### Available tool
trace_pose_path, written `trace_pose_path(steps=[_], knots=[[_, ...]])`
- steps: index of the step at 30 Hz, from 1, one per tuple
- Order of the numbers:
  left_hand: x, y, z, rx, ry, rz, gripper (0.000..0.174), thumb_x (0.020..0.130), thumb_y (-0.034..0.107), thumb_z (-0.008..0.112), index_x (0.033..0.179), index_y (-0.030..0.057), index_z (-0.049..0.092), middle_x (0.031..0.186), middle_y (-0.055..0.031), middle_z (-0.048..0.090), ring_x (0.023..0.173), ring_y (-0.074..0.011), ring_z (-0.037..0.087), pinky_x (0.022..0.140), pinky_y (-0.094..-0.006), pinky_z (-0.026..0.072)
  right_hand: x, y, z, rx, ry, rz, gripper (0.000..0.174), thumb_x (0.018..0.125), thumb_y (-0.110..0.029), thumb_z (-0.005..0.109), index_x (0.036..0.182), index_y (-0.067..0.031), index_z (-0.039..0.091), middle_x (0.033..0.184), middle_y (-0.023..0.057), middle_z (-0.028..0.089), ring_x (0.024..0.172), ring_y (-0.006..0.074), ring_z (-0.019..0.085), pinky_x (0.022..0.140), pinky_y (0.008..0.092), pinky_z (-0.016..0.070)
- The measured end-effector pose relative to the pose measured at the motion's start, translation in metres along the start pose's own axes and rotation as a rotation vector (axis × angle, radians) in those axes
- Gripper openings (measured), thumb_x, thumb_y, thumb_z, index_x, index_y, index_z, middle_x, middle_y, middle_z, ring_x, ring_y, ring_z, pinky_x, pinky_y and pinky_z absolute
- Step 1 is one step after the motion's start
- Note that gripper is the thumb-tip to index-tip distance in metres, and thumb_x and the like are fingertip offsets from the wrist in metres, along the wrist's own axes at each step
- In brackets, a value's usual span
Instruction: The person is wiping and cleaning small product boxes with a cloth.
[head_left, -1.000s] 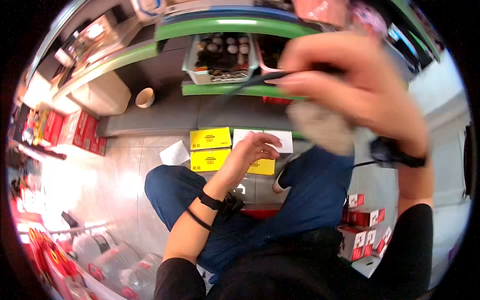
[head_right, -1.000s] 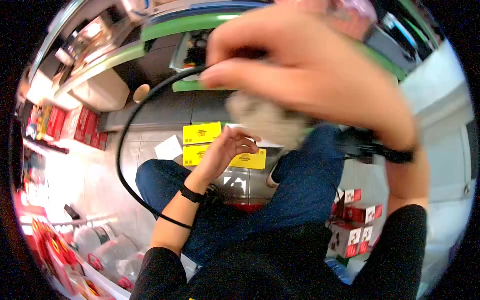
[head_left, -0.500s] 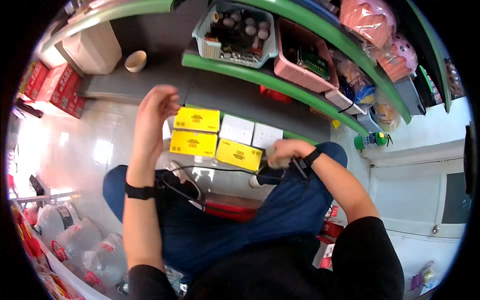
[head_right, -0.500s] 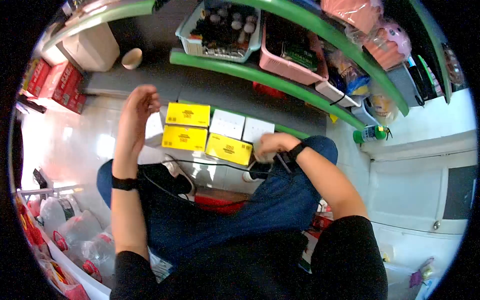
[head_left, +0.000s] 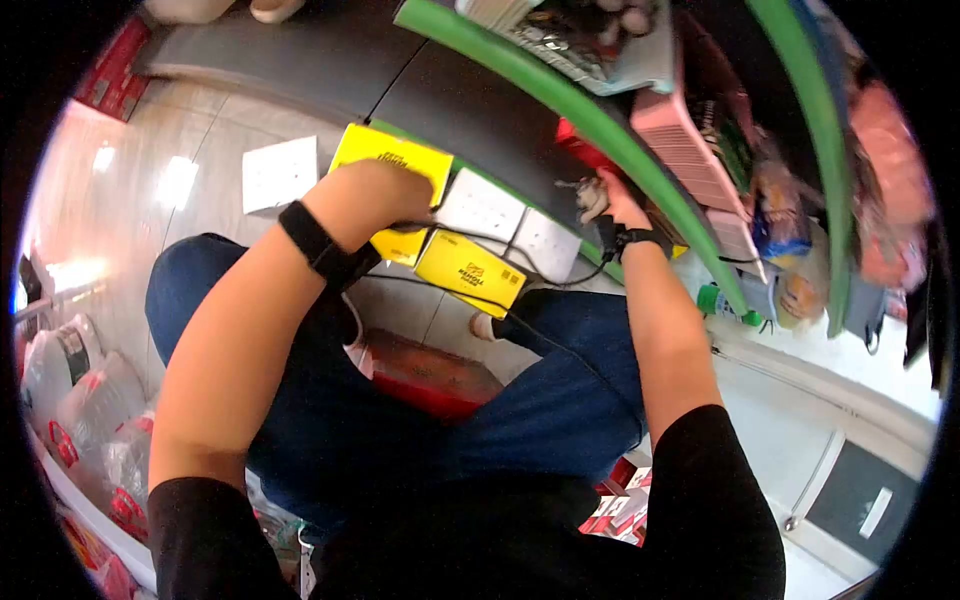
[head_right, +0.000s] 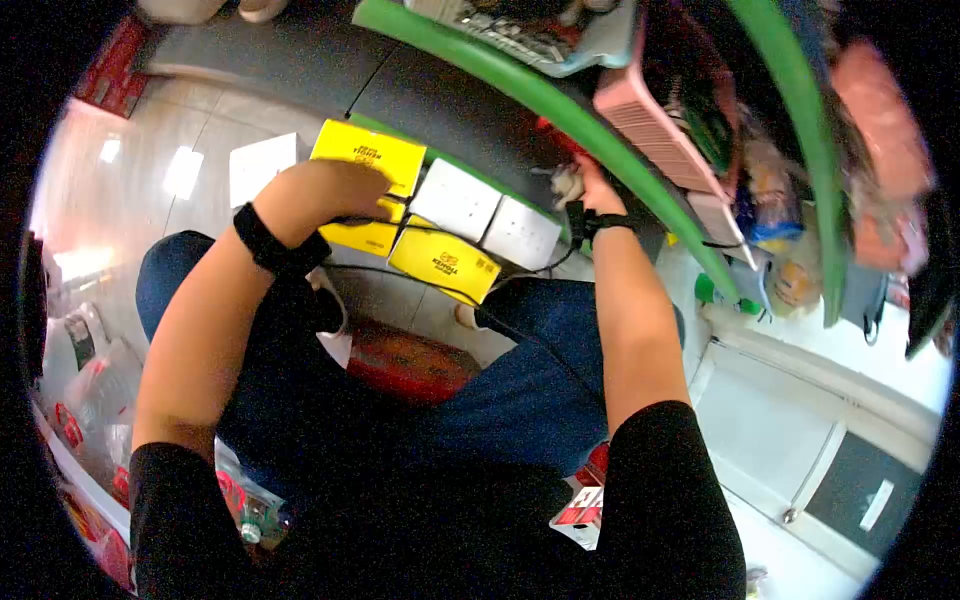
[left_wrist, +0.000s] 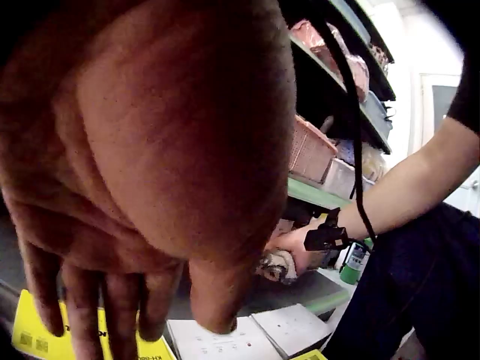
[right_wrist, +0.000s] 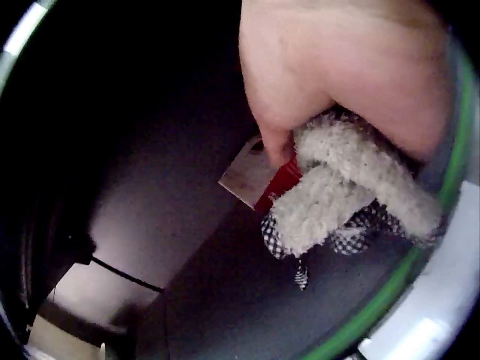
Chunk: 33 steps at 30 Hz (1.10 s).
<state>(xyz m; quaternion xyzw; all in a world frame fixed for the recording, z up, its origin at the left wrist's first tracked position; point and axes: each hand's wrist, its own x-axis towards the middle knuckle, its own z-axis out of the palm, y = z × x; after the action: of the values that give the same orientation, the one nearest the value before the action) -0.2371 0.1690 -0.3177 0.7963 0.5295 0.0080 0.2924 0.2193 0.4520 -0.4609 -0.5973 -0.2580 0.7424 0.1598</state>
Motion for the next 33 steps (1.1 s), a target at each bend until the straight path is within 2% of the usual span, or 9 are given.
trace_pose_path(steps=[1, 3, 5, 7, 9, 10, 19, 28, 33], knots=[[0.004, -0.006, -0.003, 0.036, 0.084, 0.167, 0.039, 0.095, 0.036, 0.068, 0.118, 0.0051, 0.073, 0.115, -0.0180, 0.075, 0.110, -0.0381, 0.071, 0.094, -0.0469, 0.0570, 0.015, -0.001, 0.001, 0.006, 0.084, -0.049, 0.039, 0.095, -0.042, 0.076, 0.098, -0.0033, 0.070, 0.089, 0.0142, 0.073, 0.078, 0.0303, 0.070, 0.070, 0.0458, 0.0573], [0.035, 0.008, -0.004, 0.154, 0.134, -0.056, 0.036, 0.096, 0.031, 0.065, 0.117, 0.0024, 0.071, 0.113, -0.0195, 0.075, 0.108, -0.0363, 0.072, 0.094, -0.0470, 0.0571, 0.037, -0.006, 0.004, 0.022, 0.179, -0.107, 0.039, 0.095, -0.042, 0.075, 0.100, -0.0038, 0.070, 0.090, 0.0137, 0.073, 0.079, 0.0297, 0.070, 0.071, 0.0455, 0.0573], [0.050, 0.016, -0.005, 0.258, 0.175, -0.073, 0.035, 0.094, 0.028, 0.064, 0.115, 0.0008, 0.071, 0.111, -0.0222, 0.075, 0.107, -0.0358, 0.073, 0.093, -0.0477, 0.0581, 0.051, -0.012, 0.010, 0.038, 0.213, -0.135, 0.040, 0.095, -0.043, 0.075, 0.101, -0.0043, 0.070, 0.091, 0.0132, 0.073, 0.080, 0.0291, 0.070, 0.071, 0.0451, 0.0573], [0.057, 0.022, -0.003, 0.199, -0.006, -0.096, 0.033, 0.093, 0.027, 0.065, 0.113, 0.0015, 0.071, 0.108, -0.0218, 0.077, 0.100, -0.0369, 0.076, 0.087, -0.0486, 0.0599, 0.062, -0.018, 0.016, 0.049, 0.227, -0.154, 0.040, 0.095, -0.044, 0.074, 0.102, -0.0048, 0.070, 0.092, 0.0127, 0.073, 0.080, 0.0285, 0.070, 0.072, 0.0448, 0.0573], [0.047, 0.025, -0.008, 0.037, -0.079, -0.022, 0.032, 0.094, 0.027, 0.066, 0.112, 0.0017, 0.071, 0.107, -0.0216, 0.077, 0.099, -0.0376, 0.076, 0.088, -0.0497, 0.0600, 0.071, -0.023, 0.021, 0.062, 0.231, -0.174, 0.040, 0.095, -0.045, 0.073, 0.103, -0.0053, 0.070, 0.093, 0.0122, 0.073, 0.081, 0.0279, 0.070, 0.072, 0.0444, 0.0573], [0.049, 0.029, -0.015, -0.007, -0.170, -0.056, 0.031, 0.094, 0.027, 0.066, 0.112, 0.0019, 0.072, 0.107, -0.0221, 0.077, 0.101, -0.0375, 0.076, 0.090, -0.0502, 0.0595, 0.074, -0.026, 0.023, 0.065, 0.227, -0.186, 0.041, 0.095, -0.045, 0.073, 0.104, -0.0056, 0.070, 0.093, 0.0120, 0.073, 0.081, 0.0276, 0.070, 0.072, 0.0443, 0.0573], [0.059, 0.040, -0.007, 0.095, -0.081, -0.078, 0.028, 0.095, 0.026, 0.064, 0.108, 0.0034, 0.073, 0.108, -0.0190, 0.077, 0.103, -0.0360, 0.076, 0.092, -0.0479, 0.0595, 0.090, -0.045, 0.043, 0.112, 0.191, -0.259, 0.043, 0.094, -0.049, 0.071, 0.109, -0.0079, 0.070, 0.097, 0.0097, 0.073, 0.085, 0.0250, 0.069, 0.074, 0.0427, 0.0573], [0.052, 0.036, -0.009, 0.091, -0.074, -0.091, 0.027, 0.094, 0.024, 0.063, 0.106, 0.0030, 0.074, 0.107, -0.0197, 0.078, 0.101, -0.0367, 0.076, 0.090, -0.0479, 0.0603, 0.063, -0.039, 0.048, 0.168, 0.147, -0.303, 0.046, 0.094, -0.052, 0.068, 0.115, -0.0102, 0.070, 0.101, 0.0075, 0.073, 0.089, 0.0223, 0.069, 0.076, 0.0411, 0.0573], [0.062, 0.021, -0.023, 0.046, -0.102, -0.165, 0.034, 0.094, 0.030, 0.064, 0.109, 0.0014, 0.073, 0.111, -0.0223, 0.076, 0.104, -0.0408, 0.074, 0.094, -0.0500, 0.0584, 0.010, 0.008, 0.076, 0.237, 0.078, -0.289, 0.049, 0.094, -0.054, 0.067, 0.118, -0.0115, 0.070, 0.103, 0.0063, 0.073, 0.090, 0.0209, 0.068, 0.078, 0.0402, 0.0573]])
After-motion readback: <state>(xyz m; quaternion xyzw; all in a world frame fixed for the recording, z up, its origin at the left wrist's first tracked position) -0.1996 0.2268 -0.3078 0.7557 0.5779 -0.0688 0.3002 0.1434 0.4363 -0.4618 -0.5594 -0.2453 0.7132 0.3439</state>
